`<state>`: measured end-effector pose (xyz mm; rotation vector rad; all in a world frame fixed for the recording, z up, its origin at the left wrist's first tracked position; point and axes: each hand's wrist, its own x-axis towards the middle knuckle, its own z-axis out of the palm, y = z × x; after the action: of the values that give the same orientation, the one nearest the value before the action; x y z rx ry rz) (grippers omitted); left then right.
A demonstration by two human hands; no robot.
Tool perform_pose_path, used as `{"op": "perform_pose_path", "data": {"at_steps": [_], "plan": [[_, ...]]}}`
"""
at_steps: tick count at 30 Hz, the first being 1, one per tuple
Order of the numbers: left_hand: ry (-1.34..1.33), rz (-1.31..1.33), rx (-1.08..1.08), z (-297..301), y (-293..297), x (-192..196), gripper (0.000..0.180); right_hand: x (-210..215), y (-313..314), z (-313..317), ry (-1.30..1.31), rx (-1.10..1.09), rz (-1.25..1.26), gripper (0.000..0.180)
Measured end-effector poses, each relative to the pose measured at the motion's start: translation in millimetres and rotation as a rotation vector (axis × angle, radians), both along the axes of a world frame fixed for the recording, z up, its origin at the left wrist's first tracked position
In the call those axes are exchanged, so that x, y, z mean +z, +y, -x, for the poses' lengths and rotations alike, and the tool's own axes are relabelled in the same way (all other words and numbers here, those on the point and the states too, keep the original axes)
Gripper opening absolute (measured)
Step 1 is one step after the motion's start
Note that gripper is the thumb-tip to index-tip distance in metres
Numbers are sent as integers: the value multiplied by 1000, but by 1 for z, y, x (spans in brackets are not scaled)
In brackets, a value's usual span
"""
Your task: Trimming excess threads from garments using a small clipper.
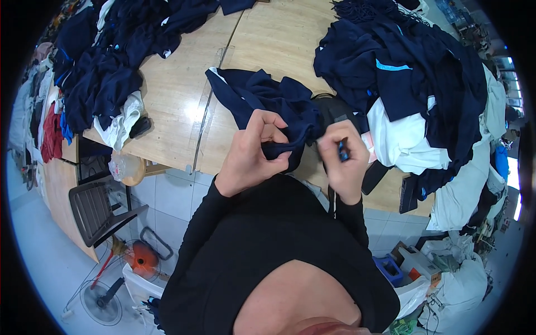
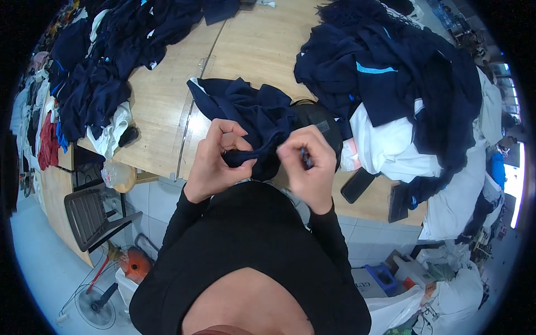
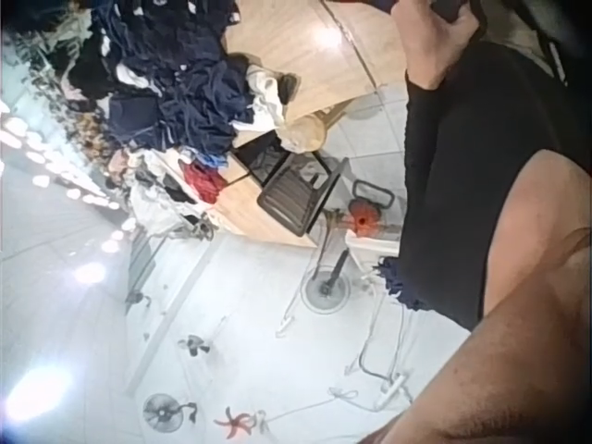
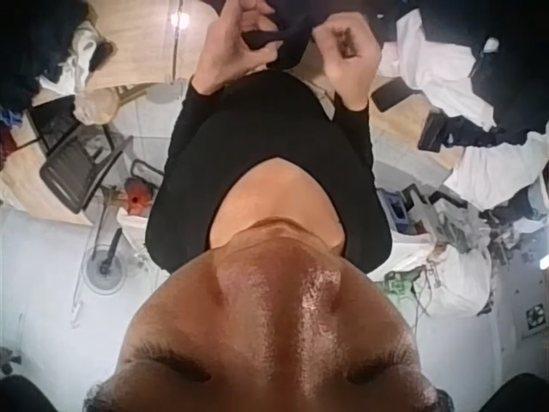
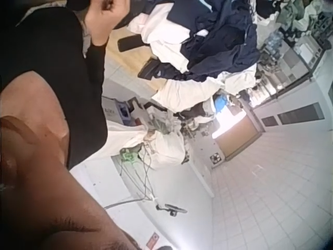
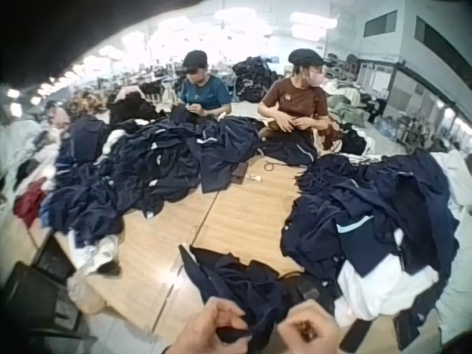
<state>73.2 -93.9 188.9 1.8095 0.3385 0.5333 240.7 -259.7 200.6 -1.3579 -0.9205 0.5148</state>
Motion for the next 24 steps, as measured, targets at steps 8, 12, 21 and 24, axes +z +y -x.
{"op": "perform_pose_path", "data": {"at_steps": [8,12,21,24], "plan": [[-26,-8,-13,-1,-1,-2,58,7,12,13,-432,-109,86,37],[-4,-8,12,1,4,-2,58,0,-4,-10,-157,-270,105,23],[-13,-7,27,-2,4,-2,58,8,-7,0,-419,112,392,31],[-15,-14,26,-2,2,-1,58,7,-1,0,-396,52,341,30]]}}
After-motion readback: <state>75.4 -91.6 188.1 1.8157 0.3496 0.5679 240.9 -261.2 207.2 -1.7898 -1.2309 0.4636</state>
